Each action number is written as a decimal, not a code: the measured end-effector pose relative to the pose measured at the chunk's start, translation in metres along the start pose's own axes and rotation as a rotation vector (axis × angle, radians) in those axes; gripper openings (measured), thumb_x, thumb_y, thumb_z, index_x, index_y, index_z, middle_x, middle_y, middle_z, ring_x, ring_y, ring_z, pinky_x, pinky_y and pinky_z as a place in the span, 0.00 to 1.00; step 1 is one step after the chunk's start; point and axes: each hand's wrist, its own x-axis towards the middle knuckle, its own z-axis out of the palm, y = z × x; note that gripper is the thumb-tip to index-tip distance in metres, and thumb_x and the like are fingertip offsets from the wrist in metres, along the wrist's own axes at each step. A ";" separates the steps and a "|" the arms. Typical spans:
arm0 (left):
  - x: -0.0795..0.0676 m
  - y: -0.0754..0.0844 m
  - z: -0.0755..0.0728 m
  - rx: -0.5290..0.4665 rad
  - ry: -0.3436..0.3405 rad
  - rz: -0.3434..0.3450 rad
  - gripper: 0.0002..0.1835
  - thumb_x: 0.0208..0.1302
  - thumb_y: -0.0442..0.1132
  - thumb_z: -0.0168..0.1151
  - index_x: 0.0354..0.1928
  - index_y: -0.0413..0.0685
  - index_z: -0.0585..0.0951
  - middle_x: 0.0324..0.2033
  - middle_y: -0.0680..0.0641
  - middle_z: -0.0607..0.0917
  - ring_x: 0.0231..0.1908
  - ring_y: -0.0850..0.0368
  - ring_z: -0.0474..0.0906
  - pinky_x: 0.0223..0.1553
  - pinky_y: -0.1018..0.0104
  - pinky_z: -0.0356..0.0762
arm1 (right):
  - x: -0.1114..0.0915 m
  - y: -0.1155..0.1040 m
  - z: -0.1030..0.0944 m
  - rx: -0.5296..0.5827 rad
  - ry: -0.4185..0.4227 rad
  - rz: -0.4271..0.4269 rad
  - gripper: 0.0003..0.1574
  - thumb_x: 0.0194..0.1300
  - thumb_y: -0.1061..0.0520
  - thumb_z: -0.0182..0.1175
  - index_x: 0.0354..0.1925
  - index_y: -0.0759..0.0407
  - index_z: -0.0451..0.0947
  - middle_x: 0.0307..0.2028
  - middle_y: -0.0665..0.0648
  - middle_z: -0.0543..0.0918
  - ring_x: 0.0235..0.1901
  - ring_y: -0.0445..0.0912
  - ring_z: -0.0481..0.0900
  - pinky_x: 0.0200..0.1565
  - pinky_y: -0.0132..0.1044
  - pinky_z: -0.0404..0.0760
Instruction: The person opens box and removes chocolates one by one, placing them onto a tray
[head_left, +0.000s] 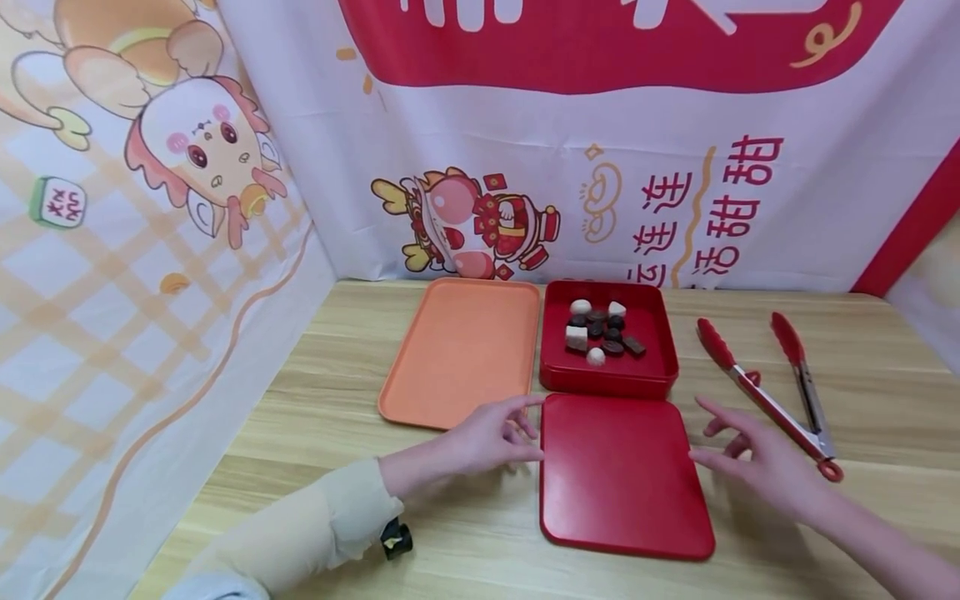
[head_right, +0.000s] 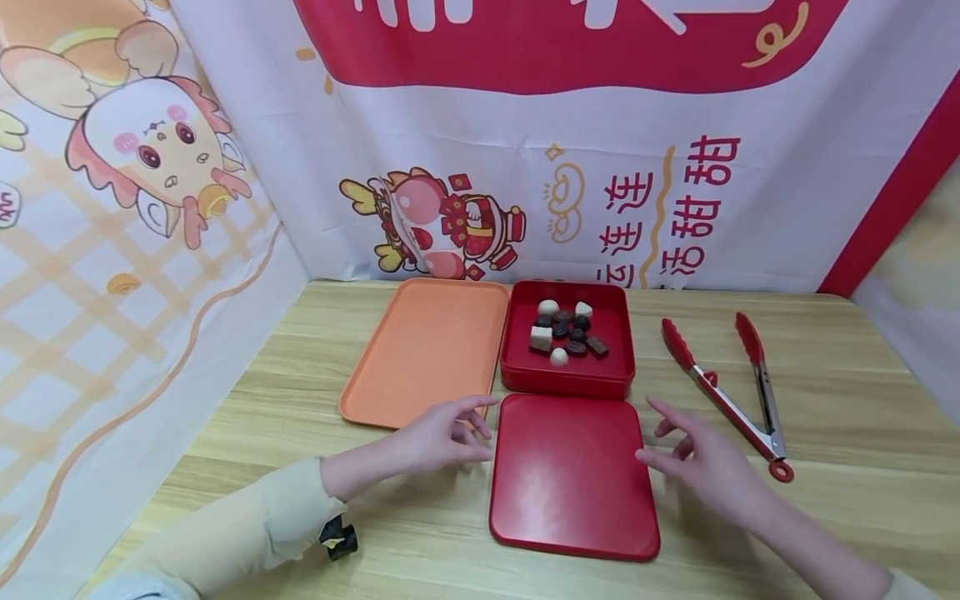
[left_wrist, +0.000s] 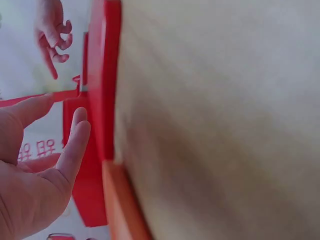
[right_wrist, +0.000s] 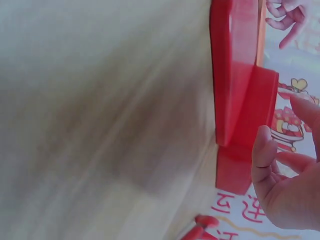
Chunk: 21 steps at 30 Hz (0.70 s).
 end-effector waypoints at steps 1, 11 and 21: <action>0.001 0.002 -0.003 0.021 0.004 0.011 0.41 0.57 0.39 0.73 0.71 0.47 0.66 0.41 0.49 0.80 0.33 0.62 0.80 0.34 0.67 0.79 | 0.001 0.000 -0.002 -0.007 0.010 -0.014 0.45 0.55 0.55 0.73 0.67 0.66 0.67 0.42 0.60 0.81 0.29 0.38 0.77 0.27 0.33 0.77; 0.022 0.011 -0.038 0.167 0.054 0.180 0.36 0.59 0.44 0.71 0.69 0.53 0.68 0.53 0.50 0.78 0.45 0.58 0.77 0.44 0.64 0.77 | 0.014 0.004 -0.034 -0.051 0.045 -0.172 0.51 0.52 0.59 0.75 0.70 0.60 0.63 0.47 0.62 0.79 0.34 0.34 0.78 0.25 0.33 0.77; 0.050 0.009 -0.059 0.243 0.165 0.245 0.37 0.60 0.45 0.70 0.70 0.52 0.67 0.57 0.45 0.77 0.53 0.50 0.75 0.51 0.51 0.74 | 0.032 0.011 -0.066 -0.127 0.048 -0.200 0.55 0.48 0.59 0.77 0.71 0.59 0.61 0.51 0.62 0.76 0.40 0.26 0.72 0.29 0.33 0.78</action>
